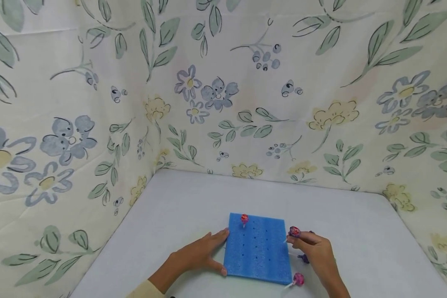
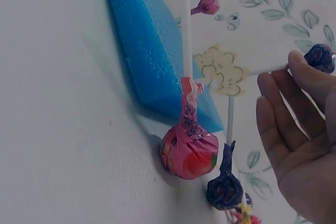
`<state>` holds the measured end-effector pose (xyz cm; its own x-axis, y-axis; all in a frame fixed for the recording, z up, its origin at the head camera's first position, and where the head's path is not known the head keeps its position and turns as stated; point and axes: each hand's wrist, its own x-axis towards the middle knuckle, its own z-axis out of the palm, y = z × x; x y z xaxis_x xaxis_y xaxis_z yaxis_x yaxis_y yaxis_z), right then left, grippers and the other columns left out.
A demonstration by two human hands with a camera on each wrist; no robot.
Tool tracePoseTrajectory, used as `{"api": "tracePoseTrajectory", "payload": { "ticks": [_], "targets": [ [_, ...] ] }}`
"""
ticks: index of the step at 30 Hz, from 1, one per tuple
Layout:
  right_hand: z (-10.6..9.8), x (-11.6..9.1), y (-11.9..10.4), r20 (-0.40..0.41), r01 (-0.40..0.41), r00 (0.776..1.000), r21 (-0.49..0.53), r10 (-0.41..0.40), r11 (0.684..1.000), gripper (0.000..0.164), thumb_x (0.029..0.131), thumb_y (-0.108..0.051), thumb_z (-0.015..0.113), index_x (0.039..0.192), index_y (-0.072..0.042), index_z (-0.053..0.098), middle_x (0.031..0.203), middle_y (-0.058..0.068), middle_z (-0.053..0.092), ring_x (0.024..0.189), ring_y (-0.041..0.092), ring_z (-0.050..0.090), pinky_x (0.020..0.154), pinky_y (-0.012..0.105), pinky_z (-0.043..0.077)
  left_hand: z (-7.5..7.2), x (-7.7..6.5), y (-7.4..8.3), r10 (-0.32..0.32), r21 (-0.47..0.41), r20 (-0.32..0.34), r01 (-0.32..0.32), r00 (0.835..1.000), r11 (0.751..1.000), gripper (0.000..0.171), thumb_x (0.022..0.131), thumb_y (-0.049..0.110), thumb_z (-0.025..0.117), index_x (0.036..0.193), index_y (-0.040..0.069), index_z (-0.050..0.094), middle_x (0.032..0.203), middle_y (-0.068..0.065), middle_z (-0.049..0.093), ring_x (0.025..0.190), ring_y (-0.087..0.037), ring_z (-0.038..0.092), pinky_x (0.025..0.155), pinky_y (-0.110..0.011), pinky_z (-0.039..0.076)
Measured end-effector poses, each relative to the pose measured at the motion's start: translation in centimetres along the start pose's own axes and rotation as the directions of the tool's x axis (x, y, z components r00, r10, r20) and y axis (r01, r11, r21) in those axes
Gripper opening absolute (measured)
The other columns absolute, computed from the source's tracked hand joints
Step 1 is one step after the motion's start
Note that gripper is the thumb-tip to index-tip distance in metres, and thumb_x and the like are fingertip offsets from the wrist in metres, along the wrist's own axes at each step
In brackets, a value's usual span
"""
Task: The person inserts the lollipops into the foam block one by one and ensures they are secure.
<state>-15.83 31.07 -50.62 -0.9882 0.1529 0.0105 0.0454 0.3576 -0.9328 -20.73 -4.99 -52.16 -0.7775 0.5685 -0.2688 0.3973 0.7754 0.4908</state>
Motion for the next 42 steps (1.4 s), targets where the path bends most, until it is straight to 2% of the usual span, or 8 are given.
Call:
{"api": "tracePoseTrajectory", "payload": {
  "ticks": [6,10,16,20,27,32,36,42],
  "targets": [
    [1.0,0.0,-0.3,0.017,0.023,1.0,0.028,-0.024,0.999,0.027,0.102,-0.022,0.073,0.116,0.001,0.079,0.102,0.002,0.082,0.093,0.021,0.076,0.082,0.027,0.061,0.0,0.1,0.1,-0.018,0.003,-0.001,0.018,1.0,1.0,0.12,0.075,0.07,0.085,0.17,0.026,0.027,0.175,0.011,0.026,0.162,-0.019,0.027,0.128,-0.054,0.03],
    [1.7,0.2,-0.5,0.03,0.032,0.999,0.036,-0.034,0.999,0.025,0.101,-0.017,0.073,0.115,0.002,0.078,0.101,0.006,0.083,0.093,0.022,0.078,0.083,0.025,0.062,0.0,0.1,0.1,-0.005,0.011,-0.006,0.005,1.0,1.0,0.12,0.075,0.07,0.085,0.17,0.025,0.027,0.175,0.01,0.026,0.162,-0.016,0.027,0.129,-0.053,0.029],
    [3.1,0.9,-0.9,0.034,0.017,0.999,-0.018,-0.017,1.0,0.017,0.101,-0.014,0.072,0.11,-0.003,0.082,0.098,0.004,0.083,0.092,0.019,0.078,0.082,0.022,0.06,0.0,0.1,0.1,-0.001,0.019,-0.004,0.001,1.0,1.0,0.119,0.076,0.07,0.084,0.17,0.025,0.027,0.175,0.01,0.026,0.162,-0.016,0.027,0.128,-0.053,0.03],
    [3.9,1.1,-1.2,0.03,0.004,1.0,-0.065,-0.002,0.998,0.016,0.1,-0.02,0.075,0.106,-0.008,0.084,0.096,0.002,0.082,0.088,0.015,0.075,0.08,0.022,0.059,0.0,0.1,0.1,0.002,0.018,-0.005,-0.002,1.0,1.0,0.119,0.076,0.07,0.084,0.17,0.025,0.027,0.175,0.01,0.026,0.162,-0.018,0.028,0.128,-0.054,0.031],
    [5.1,1.3,-1.4,0.059,0.02,0.998,-0.006,-0.019,1.0,0.02,0.1,-0.018,0.075,0.109,-0.003,0.082,0.101,0.006,0.082,0.09,0.019,0.077,0.081,0.022,0.061,-0.1,-0.1,-0.2,0.032,0.036,-0.02,-0.031,0.999,0.999,0.118,0.077,0.073,0.082,0.17,0.026,0.027,0.175,0.011,0.025,0.159,-0.036,0.033,0.123,-0.055,0.039],
    [6.0,1.5,-1.6,0.07,0.033,0.997,-0.006,-0.033,0.999,0.022,0.098,-0.022,0.077,0.109,-0.005,0.083,0.098,0.006,0.083,0.091,0.018,0.077,0.08,0.023,0.06,0.0,0.0,-0.3,0.043,0.033,-0.017,-0.042,0.999,0.999,0.119,0.077,0.072,0.082,0.17,0.024,0.026,0.176,0.009,0.025,0.16,-0.03,0.032,0.124,-0.054,0.037],
    [6.9,1.7,-1.8,0.074,0.021,0.997,0.009,-0.021,1.0,0.019,0.096,-0.019,0.079,0.106,-0.004,0.083,0.098,0.007,0.082,0.09,0.018,0.078,0.08,0.022,0.061,0.0,0.1,-0.4,0.052,0.036,-0.016,-0.051,0.999,0.998,0.119,0.077,0.072,0.082,0.17,0.023,0.026,0.176,0.009,0.025,0.161,-0.022,0.03,0.126,-0.053,0.034],
    [7.9,2.0,-2.0,0.086,0.023,0.996,0.009,-0.023,1.0,0.016,0.094,-0.018,0.081,0.103,-0.005,0.084,0.097,0.006,0.082,0.089,0.016,0.077,0.078,0.023,0.062,0.0,0.2,-0.4,0.052,0.055,-0.015,-0.051,0.999,0.997,0.119,0.077,0.073,0.081,0.17,0.023,0.027,0.175,0.008,0.026,0.161,-0.02,0.03,0.126,-0.053,0.035]
  ]
}}
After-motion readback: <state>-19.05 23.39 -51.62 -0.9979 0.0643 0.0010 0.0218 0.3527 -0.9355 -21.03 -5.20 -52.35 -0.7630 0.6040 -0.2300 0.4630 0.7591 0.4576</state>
